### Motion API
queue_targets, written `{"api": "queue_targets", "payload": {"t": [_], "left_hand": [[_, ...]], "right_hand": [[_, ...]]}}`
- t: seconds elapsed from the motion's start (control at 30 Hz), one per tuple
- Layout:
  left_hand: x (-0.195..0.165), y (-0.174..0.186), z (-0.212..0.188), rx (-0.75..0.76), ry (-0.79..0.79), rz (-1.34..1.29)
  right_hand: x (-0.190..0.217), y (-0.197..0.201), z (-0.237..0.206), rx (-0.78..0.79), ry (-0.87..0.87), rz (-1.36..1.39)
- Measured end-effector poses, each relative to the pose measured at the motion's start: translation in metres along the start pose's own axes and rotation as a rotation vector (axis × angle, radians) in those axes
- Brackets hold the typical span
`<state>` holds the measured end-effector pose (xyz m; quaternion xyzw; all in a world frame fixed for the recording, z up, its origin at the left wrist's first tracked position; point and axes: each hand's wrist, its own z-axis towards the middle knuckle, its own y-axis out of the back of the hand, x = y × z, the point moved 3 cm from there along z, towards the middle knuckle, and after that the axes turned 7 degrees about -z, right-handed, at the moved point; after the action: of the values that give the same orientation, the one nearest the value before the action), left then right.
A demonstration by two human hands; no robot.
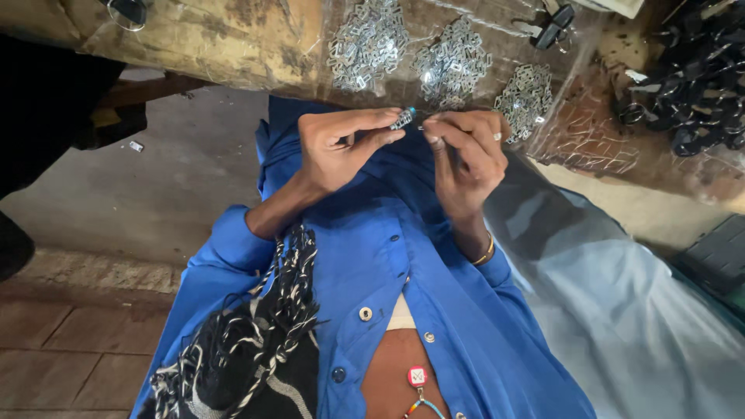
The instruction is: The person assembles padlocks at a workbench. They pick small metal pin tumblers and springs from a compartment tray, insert them one at a time into a padlock body held in their hands, and press the parts into place, repeating the cycle for successive padlock bodies.
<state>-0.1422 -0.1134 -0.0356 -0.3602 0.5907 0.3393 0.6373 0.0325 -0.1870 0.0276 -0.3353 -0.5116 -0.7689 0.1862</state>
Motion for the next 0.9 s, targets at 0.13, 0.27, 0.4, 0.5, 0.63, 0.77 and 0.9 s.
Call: {"api": "queue_targets", "payload": {"t": [0.13, 0.27, 0.4, 0.5, 0.63, 0.77, 0.9], "left_hand": [[0.000, -0.003, 0.000, -0.010, -0.027, -0.060], [-0.001, -0.003, -0.001, 0.010, -0.021, -0.014], [-0.007, -0.001, 0.000, 0.056, -0.182, 0.186], [-0.009, 0.002, 0.001, 0.085, -0.255, 0.226], [-0.009, 0.007, -0.002, 0.064, -0.173, 0.151], [-0.007, 0.014, -0.009, -0.020, -0.013, -0.009], [-0.002, 0.014, -0.010, -0.067, 0.063, -0.149]], "right_hand": [[0.003, -0.007, -0.002, 0.021, -0.117, 0.113], [0.006, -0.010, -0.002, 0.003, -0.174, 0.061], [0.010, -0.009, 0.000, -0.007, -0.103, -0.011], [0.009, -0.003, 0.003, 0.123, -0.003, -0.079], [0.000, 0.005, 0.003, 0.132, -0.002, -0.207], [-0.004, 0.004, -0.006, 0.082, 0.076, -0.453], [-0.013, 0.004, -0.015, 0.095, 0.015, -0.395]]}}
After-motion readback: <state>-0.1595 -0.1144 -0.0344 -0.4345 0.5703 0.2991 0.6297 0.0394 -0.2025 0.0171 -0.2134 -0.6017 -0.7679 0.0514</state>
